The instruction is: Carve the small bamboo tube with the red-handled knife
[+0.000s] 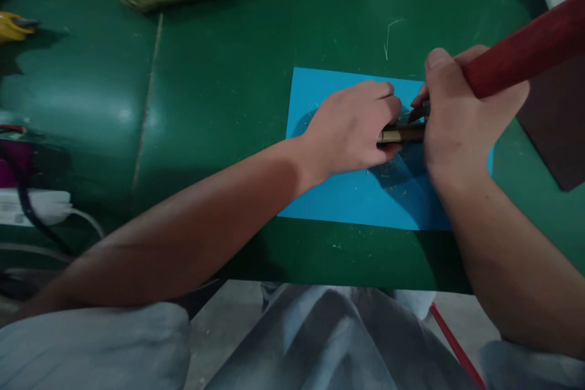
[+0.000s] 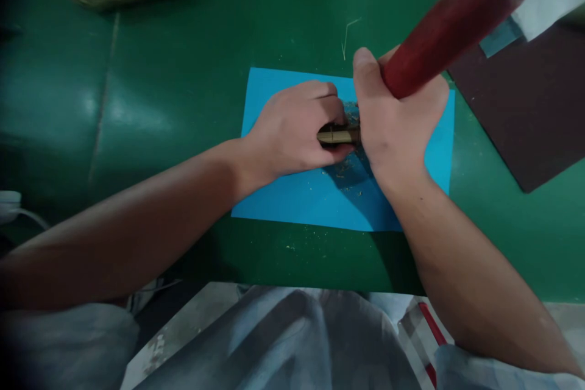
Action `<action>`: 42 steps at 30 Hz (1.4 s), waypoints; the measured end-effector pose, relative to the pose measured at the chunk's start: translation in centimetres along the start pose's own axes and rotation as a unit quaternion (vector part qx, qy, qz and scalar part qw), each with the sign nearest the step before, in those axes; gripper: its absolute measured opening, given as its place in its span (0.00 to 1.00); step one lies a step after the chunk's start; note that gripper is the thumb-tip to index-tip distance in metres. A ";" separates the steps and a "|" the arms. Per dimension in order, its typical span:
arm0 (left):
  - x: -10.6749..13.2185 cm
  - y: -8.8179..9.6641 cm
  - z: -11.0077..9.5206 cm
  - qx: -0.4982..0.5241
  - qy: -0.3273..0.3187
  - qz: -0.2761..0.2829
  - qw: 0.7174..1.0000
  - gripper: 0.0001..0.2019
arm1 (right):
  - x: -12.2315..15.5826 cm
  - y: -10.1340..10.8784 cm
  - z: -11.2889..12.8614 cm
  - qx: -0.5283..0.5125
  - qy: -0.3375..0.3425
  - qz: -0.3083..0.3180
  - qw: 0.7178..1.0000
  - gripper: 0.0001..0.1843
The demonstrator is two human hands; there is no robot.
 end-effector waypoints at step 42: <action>-0.5 -1.2 1.0 0.040 -0.026 -0.029 0.998 0.11 | 1.5 -2.8 3.1 -0.757 -0.241 0.298 0.529 0.30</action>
Point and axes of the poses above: each hand's wrist, its own x-axis away from the middle knuckle, its own y-axis out of the back of the hand, z = x × y, the point moved 9 cm from there along -x, towards the middle knuckle, and after that the axes turned 9 degrees about y, right-handed, at the moved point
